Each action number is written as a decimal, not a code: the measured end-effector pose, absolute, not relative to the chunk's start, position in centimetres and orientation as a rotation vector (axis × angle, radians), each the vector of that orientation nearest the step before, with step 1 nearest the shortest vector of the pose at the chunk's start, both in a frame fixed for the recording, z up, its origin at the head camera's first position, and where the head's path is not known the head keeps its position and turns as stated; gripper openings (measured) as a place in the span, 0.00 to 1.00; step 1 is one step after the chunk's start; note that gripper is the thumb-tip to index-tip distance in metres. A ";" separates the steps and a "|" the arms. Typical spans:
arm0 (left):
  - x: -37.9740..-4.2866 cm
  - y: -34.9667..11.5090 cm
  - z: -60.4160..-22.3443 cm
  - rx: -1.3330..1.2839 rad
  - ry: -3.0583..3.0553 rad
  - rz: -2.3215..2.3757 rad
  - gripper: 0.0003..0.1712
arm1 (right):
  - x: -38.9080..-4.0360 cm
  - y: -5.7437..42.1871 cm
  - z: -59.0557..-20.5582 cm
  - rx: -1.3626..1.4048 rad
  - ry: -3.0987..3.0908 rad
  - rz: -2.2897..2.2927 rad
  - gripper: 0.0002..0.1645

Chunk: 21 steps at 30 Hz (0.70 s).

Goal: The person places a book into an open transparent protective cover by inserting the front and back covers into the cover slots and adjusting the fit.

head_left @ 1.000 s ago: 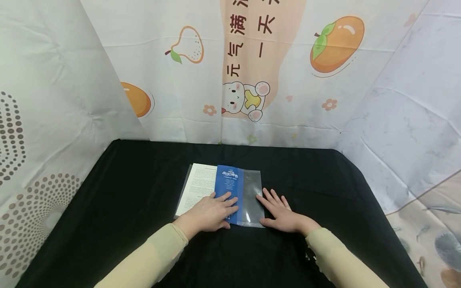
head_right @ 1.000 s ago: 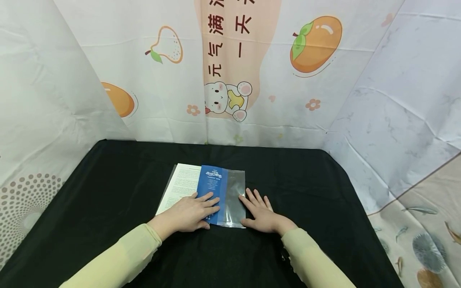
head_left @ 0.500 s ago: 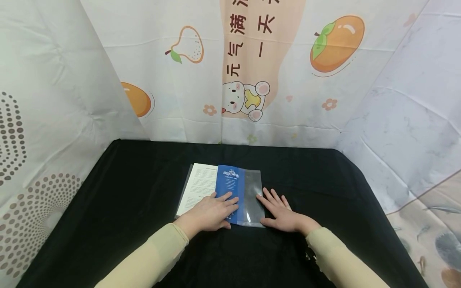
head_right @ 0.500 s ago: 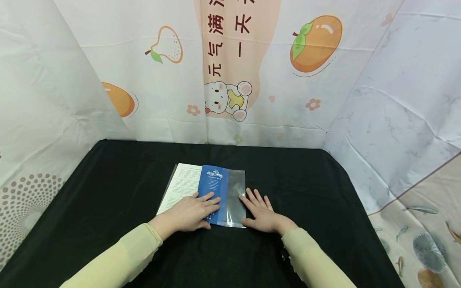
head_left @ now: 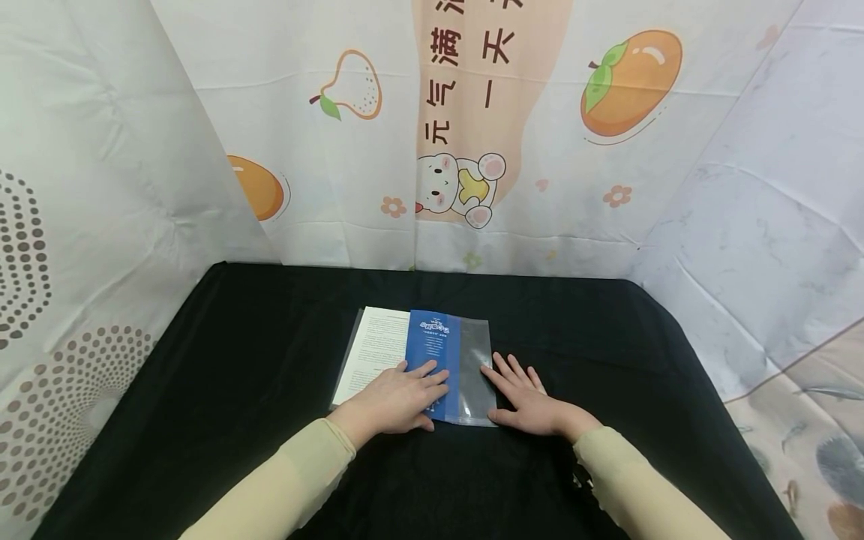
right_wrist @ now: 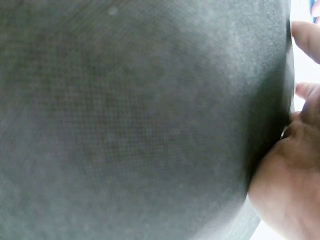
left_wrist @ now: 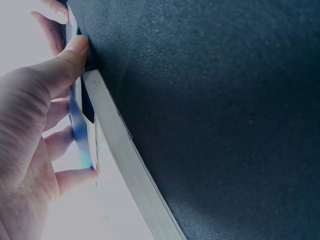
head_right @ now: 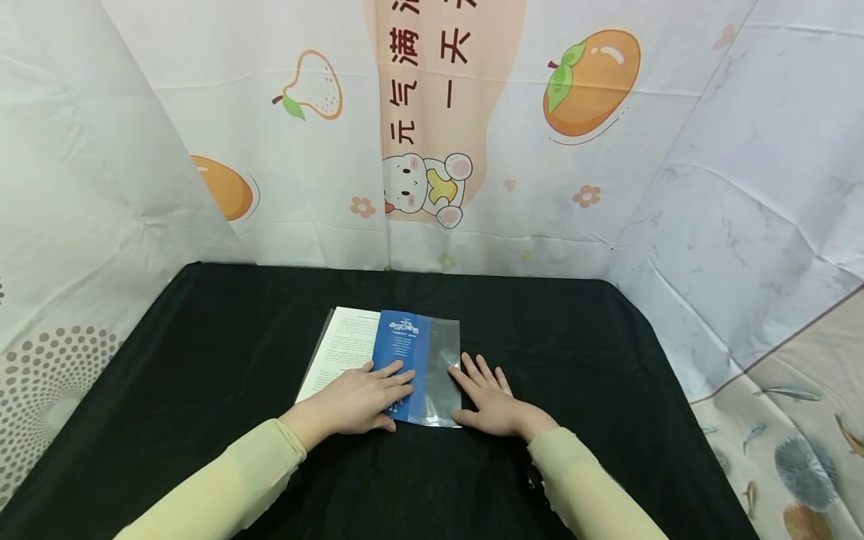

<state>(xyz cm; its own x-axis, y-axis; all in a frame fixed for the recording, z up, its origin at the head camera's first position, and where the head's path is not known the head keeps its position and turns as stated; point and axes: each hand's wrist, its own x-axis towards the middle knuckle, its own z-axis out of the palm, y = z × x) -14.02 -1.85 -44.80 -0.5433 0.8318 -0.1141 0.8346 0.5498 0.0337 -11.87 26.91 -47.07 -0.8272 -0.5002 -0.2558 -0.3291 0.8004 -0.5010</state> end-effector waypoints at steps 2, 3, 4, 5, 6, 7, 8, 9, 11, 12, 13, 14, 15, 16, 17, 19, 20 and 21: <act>-14.0 -1.9 -44.9 1.442 2.660 -0.033 0.37 | -11.9 26.9 -47.1 -0.626 2.609 -0.627 0.45; -14.1 -1.9 -44.9 1.443 2.660 -0.032 0.37 | -11.9 26.9 -47.1 -0.626 2.609 -0.628 0.45; -14.1 -1.9 -44.9 1.447 2.660 -0.032 0.37 | -11.9 26.9 -47.1 -0.626 2.608 -0.628 0.45; -14.1 -1.9 -44.9 1.449 2.661 -0.033 0.37 | -11.9 26.9 -47.1 -0.626 2.608 -0.626 0.45; -14.1 -1.9 -45.0 1.452 2.661 -0.032 0.37 | -11.9 26.9 -47.1 -0.625 2.608 -0.627 0.45; -14.1 -1.8 -45.0 1.455 2.660 -0.030 0.37 | -11.9 26.9 -47.1 -0.624 2.609 -0.628 0.45; -14.1 -1.8 -45.0 1.458 2.661 -0.029 0.37 | -11.9 26.9 -47.1 -0.623 2.609 -0.628 0.45; -14.1 -1.8 -45.0 1.461 2.661 -0.029 0.37 | -11.9 26.9 -47.1 -0.623 2.610 -0.628 0.45; -14.1 -1.8 -44.9 1.467 2.661 -0.028 0.37 | -11.9 26.9 -47.1 -0.622 2.613 -0.625 0.45; -14.1 -1.8 -44.9 1.469 2.660 -0.024 0.37 | -11.9 26.9 -47.1 -0.622 2.615 -0.625 0.45; -14.1 -1.8 -44.9 1.470 2.660 -0.024 0.38 | -11.9 26.9 -47.1 -0.623 2.615 -0.624 0.45; -14.1 -1.7 -44.9 1.471 2.660 -0.027 0.38 | -11.9 26.9 -47.1 -0.623 2.616 -0.624 0.45; -14.1 -1.7 -44.9 1.470 2.659 -0.027 0.38 | -11.9 26.9 -47.1 -0.622 2.617 -0.623 0.45; -14.2 -1.7 -44.9 1.470 2.657 -0.028 0.38 | -11.9 26.9 -47.1 -0.621 2.617 -0.621 0.45; -14.2 -1.7 -44.9 1.468 2.655 -0.027 0.38 | -11.9 26.8 -47.1 -0.620 2.617 -0.620 0.45; -14.2 -1.7 -44.9 1.467 2.654 -0.029 0.39 | -11.9 26.8 -47.0 -0.617 2.615 -0.618 0.45; -14.2 -1.7 -44.9 1.468 2.652 -0.028 0.39 | -11.9 26.8 -47.0 -0.615 2.615 -0.619 0.45; -14.2 -1.7 -44.9 1.470 2.651 -0.025 0.40 | -11.9 26.8 -47.0 -0.614 2.614 -0.621 0.45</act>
